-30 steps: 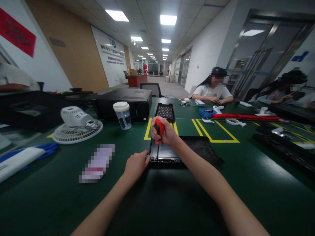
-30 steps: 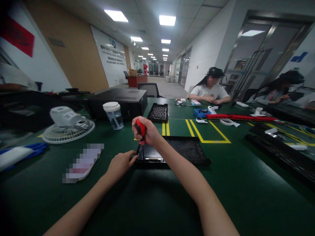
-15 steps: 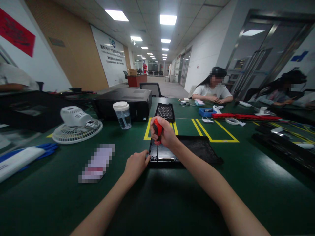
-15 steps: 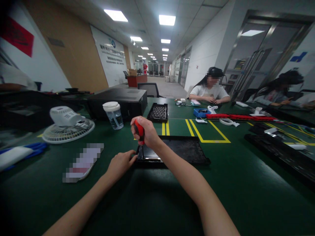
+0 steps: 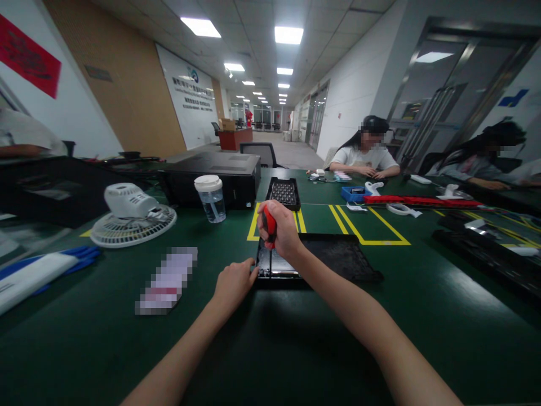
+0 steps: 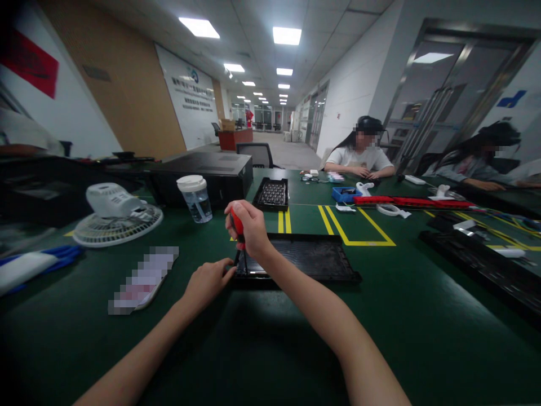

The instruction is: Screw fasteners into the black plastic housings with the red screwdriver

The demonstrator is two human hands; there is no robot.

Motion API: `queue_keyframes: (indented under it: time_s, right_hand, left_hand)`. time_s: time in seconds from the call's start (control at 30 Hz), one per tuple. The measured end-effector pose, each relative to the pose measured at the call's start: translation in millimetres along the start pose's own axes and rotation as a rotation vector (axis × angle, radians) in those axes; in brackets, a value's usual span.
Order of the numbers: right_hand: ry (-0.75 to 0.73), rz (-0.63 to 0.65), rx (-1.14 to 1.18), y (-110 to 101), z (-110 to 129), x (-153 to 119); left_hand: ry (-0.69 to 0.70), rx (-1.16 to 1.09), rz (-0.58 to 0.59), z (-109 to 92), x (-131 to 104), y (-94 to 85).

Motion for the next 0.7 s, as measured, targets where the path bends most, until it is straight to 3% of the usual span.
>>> queue_keyframes:
  time_s: [0.7]
  right_hand:
    - [-0.091,-0.293,-0.127,12,4,-8]
  left_hand:
    - [0.005,0.002,-0.006,1,1,1.8]
Point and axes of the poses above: each hand's wrist, its own x-axis towards the middle knuckle, its own y-axis out of the palm, z = x × y, the point moved 2 cm from there along x, towards the middle knuckle
